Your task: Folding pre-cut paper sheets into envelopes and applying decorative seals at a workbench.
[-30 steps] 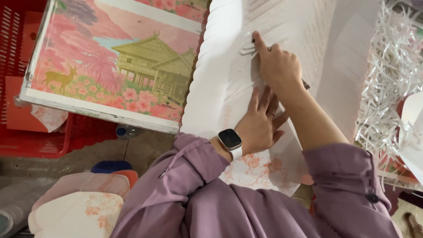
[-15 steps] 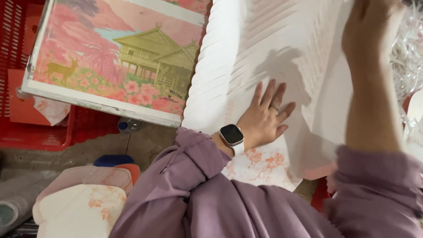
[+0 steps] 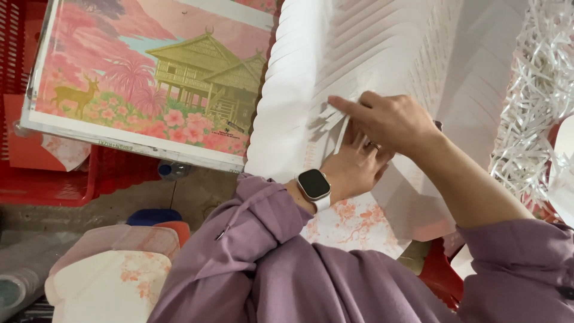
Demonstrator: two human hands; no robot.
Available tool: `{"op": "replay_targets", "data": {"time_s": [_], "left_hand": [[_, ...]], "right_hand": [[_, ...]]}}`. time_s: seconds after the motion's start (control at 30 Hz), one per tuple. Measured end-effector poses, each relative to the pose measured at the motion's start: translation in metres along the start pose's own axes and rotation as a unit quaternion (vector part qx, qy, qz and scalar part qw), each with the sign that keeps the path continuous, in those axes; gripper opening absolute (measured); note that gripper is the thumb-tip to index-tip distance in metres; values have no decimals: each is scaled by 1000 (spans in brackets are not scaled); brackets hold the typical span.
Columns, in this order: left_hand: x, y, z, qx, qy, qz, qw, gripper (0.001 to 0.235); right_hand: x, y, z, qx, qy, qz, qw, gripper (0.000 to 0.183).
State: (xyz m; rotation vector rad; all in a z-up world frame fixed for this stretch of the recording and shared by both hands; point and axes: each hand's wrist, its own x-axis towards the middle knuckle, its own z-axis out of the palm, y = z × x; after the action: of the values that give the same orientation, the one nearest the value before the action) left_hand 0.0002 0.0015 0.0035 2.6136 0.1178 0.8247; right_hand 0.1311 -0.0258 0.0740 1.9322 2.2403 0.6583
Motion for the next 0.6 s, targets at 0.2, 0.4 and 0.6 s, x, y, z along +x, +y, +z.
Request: {"op": "replay_targets", "data": {"time_s": [0.2,0.4,0.6], "left_hand": [[42,-15,-24,157,-288,71,942,52],[69,-57,17,70,-39,51,995,34],[65,-53,1,149,-96,-2,984,49]], "right_hand": [[12,70,-19,157,68,107,979,43],[69,63,-25,178,-319,391,845,47],[97,69,42,109,-371,283,878,58]]}}
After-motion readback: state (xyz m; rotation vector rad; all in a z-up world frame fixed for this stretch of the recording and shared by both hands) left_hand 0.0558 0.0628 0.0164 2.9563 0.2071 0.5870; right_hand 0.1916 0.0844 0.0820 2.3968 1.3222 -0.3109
